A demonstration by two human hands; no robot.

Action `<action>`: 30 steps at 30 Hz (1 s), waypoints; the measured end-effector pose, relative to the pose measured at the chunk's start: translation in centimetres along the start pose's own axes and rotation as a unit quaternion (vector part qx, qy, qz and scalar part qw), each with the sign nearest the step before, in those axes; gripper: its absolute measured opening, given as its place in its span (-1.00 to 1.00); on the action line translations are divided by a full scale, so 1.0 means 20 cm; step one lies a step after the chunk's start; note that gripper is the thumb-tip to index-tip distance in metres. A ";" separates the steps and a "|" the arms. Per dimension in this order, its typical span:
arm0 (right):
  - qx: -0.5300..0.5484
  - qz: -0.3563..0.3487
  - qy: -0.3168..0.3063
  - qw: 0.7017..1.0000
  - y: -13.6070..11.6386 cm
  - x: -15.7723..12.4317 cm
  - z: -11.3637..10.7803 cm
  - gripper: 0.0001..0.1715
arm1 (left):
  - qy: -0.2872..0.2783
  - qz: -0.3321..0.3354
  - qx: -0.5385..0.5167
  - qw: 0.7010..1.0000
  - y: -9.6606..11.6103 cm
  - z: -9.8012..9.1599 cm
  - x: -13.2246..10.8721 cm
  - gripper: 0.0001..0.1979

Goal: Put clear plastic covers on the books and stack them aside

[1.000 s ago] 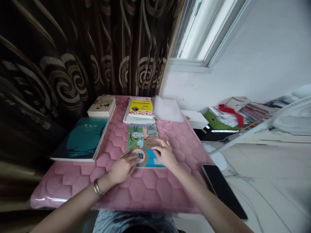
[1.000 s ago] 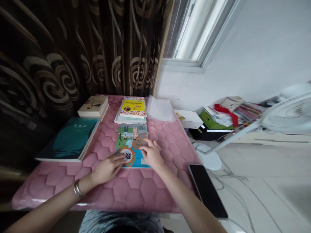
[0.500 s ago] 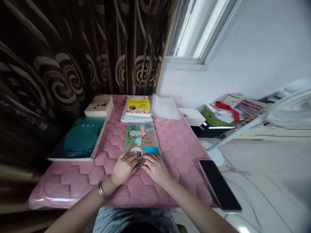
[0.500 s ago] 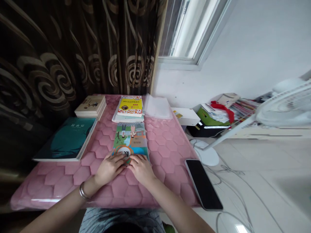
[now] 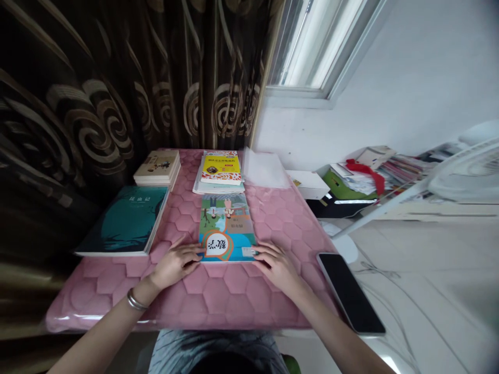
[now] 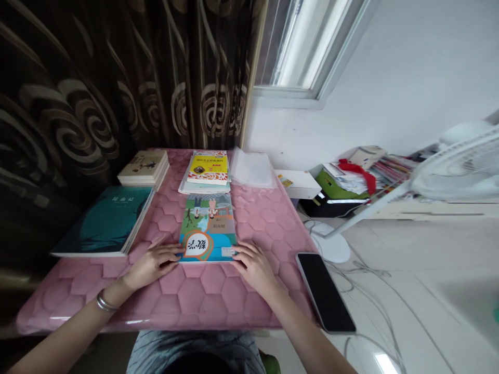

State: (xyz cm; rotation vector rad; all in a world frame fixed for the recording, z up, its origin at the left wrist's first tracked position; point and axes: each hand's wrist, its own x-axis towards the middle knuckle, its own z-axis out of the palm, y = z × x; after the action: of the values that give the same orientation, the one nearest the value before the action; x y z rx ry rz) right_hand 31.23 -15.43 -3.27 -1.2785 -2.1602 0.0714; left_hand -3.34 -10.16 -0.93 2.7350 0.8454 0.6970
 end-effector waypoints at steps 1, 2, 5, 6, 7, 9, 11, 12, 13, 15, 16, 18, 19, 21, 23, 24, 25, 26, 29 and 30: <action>0.000 -0.003 -0.001 1.000 0.00 0.00 0.00 -0.87 | 0.003 0.000 0.002 1.000 0.00 0.00 0.00 -0.87; 0.000 -0.008 -0.002 1.000 0.00 0.00 0.00 -0.86 | 0.005 0.001 0.004 1.000 0.01 0.00 0.00 -0.87; -0.003 -0.019 0.000 1.000 0.02 -0.01 0.00 -0.86 | 0.009 -0.001 0.008 1.000 0.01 0.01 0.00 -0.88; -0.003 -0.020 -0.002 1.000 0.02 -0.01 0.00 -0.85 | 0.009 -0.003 0.008 1.000 0.01 0.01 -0.01 -0.88; -0.002 -0.022 -0.004 1.000 0.03 -0.01 -0.01 -0.83 | 0.010 -0.006 0.007 1.000 0.00 0.01 -0.01 -0.88; 0.000 -0.024 -0.011 1.000 0.03 -0.02 -0.03 -0.79 | 0.012 -0.015 0.005 1.000 0.01 0.01 -0.02 -0.86; -0.002 -0.024 -0.015 1.000 0.01 -0.03 -0.05 -0.74 | 0.014 -0.030 0.011 0.999 0.04 0.01 -0.02 -0.79; -0.005 -0.022 -0.017 1.000 -0.01 -0.03 -0.06 -0.73 | 0.014 -0.042 0.021 0.999 0.07 0.01 -0.01 -0.74; -0.008 -0.018 -0.022 1.000 -0.03 -0.02 -0.07 -0.72 | 0.012 -0.054 0.036 0.998 0.10 0.02 -0.01 -0.68; -0.009 -0.010 -0.036 0.999 -0.10 0.00 -0.06 -0.73 | 0.008 -0.074 0.068 0.995 0.18 0.05 0.03 -0.60; -0.006 -0.007 -0.046 0.999 -0.14 0.02 -0.04 -0.74 | 0.009 -0.077 0.080 0.994 0.22 0.07 0.05 -0.59; -0.001 -0.008 -0.058 0.998 -0.21 0.07 0.01 -0.79 | 0.013 -0.071 0.082 0.994 0.29 0.13 0.10 -0.65; 0.000 -0.012 -0.061 0.998 -0.24 0.10 0.03 -0.81 | 0.016 -0.065 0.078 0.995 0.31 0.16 0.13 -0.67; 0.000 -0.018 -0.059 0.998 -0.28 0.15 0.09 -0.84 | 0.019 -0.058 0.068 0.996 0.32 0.20 0.17 -0.68; 0.000 -0.023 -0.052 0.998 -0.30 0.18 0.13 -0.86 | 0.018 -0.058 0.062 0.996 0.31 0.22 0.19 -0.68; 0.000 -0.023 -0.047 0.999 -0.29 0.19 0.14 -0.88 | 0.019 -0.059 0.060 0.996 0.29 0.22 0.20 -0.69; 0.000 -0.023 -0.042 0.999 -0.29 0.19 0.15 -0.89 | 0.020 -0.060 0.057 0.996 0.28 0.22 0.20 -0.71; 0.000 -0.022 -0.038 0.999 -0.28 0.19 0.15 -0.90 | 0.022 -0.058 0.054 0.997 0.27 0.22 0.20 -0.74; -0.004 -0.024 -0.030 0.999 -0.26 0.17 0.14 -0.94 | 0.038 -0.048 0.048 0.997 0.25 0.21 0.19 -0.83; -0.007 -0.024 -0.028 0.999 -0.25 0.16 0.13 -0.94 | 0.042 -0.045 0.047 0.997 0.25 0.20 0.18 -0.84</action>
State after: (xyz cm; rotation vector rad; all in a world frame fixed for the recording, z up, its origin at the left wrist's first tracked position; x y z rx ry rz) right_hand 24.91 -14.74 -2.11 -1.2447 -2.2409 0.0733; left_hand 3.70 -12.32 -1.42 2.7469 1.0373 0.7769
